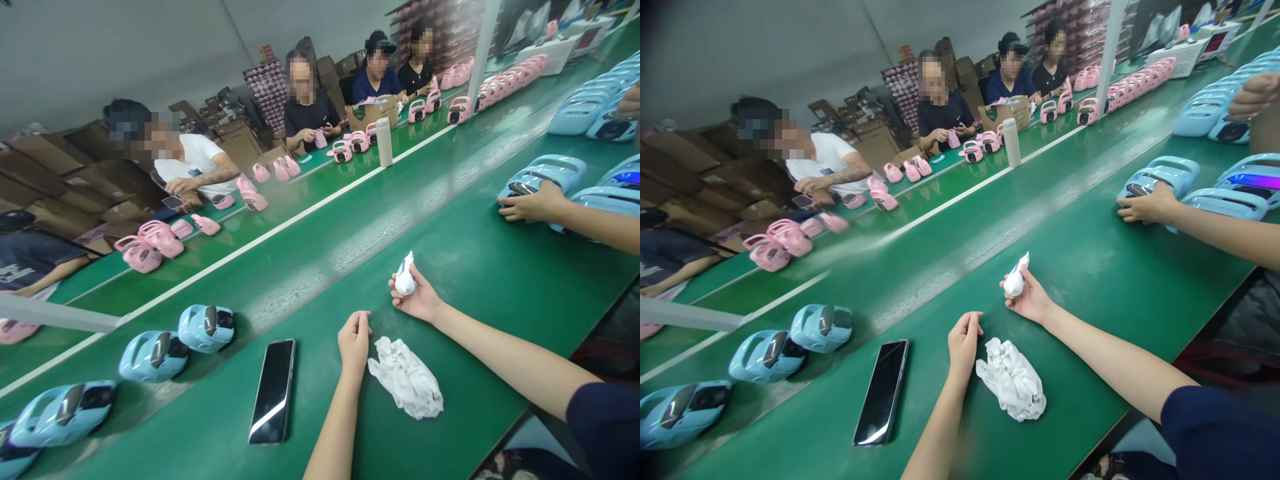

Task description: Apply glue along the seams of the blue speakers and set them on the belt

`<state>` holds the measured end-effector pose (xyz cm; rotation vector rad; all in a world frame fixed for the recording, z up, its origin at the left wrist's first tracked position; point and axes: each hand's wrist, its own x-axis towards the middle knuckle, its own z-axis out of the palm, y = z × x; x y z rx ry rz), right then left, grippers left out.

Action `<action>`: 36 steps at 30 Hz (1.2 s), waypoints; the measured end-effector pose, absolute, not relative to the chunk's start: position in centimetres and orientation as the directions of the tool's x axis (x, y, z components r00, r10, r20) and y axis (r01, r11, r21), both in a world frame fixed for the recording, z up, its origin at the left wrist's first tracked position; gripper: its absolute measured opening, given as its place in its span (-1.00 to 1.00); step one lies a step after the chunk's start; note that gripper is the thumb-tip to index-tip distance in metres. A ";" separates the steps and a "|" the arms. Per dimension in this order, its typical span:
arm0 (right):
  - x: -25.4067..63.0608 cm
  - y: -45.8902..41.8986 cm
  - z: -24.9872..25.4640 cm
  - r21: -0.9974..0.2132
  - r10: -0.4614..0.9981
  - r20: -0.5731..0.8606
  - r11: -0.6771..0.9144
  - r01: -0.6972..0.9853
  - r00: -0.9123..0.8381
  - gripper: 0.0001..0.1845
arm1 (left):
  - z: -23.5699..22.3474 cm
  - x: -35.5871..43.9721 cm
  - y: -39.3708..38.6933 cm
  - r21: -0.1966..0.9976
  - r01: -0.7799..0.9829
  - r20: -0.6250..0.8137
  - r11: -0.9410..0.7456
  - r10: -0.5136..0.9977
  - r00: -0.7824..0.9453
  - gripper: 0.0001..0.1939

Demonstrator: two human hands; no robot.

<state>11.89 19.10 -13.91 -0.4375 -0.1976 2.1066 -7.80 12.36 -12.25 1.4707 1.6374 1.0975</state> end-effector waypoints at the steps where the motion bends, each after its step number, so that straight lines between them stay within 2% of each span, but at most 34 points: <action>1: 11.9 19.1 -13.9 -0.306 0.840 -0.232 -0.542 -0.783 -0.491 -0.54 | -12.3 -7.8 12.4 0.905 0.426 0.052 0.012 0.989 -0.140 -0.55; 36: 12.0 19.3 -14.5 -0.308 0.832 -0.257 -0.553 -0.774 -0.492 -0.58 | -12.9 -8.0 12.4 0.895 0.447 0.079 -0.017 0.990 -0.120 -0.55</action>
